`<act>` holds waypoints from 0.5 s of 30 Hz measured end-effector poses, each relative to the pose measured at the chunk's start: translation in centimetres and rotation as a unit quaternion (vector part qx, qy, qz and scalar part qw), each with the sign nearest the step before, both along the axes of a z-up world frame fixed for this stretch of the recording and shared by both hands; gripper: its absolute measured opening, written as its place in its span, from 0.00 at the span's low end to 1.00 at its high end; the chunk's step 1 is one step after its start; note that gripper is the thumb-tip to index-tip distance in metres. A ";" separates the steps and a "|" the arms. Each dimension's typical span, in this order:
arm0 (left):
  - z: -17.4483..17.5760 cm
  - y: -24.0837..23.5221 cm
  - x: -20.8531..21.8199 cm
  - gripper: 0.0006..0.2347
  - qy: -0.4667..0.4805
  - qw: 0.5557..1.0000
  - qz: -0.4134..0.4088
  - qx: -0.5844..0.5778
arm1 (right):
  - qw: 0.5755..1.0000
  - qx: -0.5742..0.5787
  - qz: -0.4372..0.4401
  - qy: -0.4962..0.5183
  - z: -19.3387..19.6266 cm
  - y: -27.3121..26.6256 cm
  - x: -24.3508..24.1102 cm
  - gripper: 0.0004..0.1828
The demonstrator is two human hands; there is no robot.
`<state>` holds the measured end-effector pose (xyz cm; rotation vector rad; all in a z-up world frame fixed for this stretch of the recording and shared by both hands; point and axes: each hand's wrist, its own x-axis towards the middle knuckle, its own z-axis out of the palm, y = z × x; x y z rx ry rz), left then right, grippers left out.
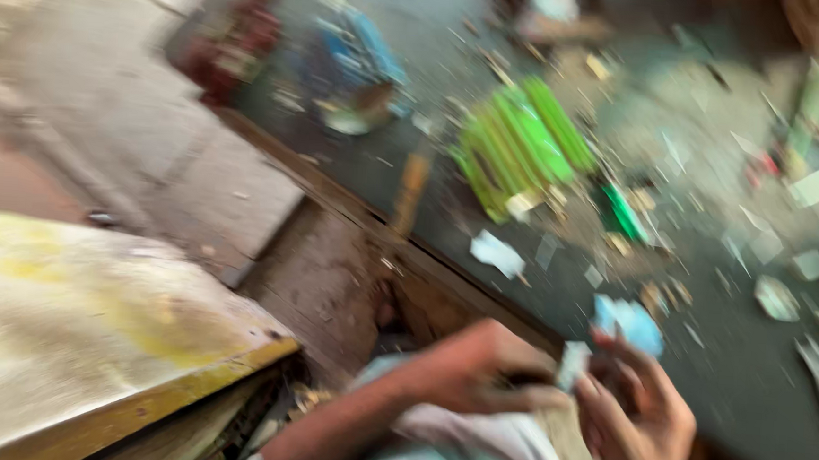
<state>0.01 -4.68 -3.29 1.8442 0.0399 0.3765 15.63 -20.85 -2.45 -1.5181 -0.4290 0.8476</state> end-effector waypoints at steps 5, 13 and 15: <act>-3.6 0.6 -0.3 0.06 0.066 0.986 0.153 -0.031 | 0.996 -0.057 -0.059 -0.027 -1.5 -2.2 2.7 0.27; -7.0 3.1 0.9 0.07 0.137 0.891 0.387 0.195 | 0.986 -0.090 -0.080 -0.113 -3.0 -2.5 8.0 0.25; -7.5 4.2 2.0 0.10 0.131 0.878 0.378 0.264 | 0.980 -0.101 -0.070 -0.158 -3.2 -1.9 8.7 0.23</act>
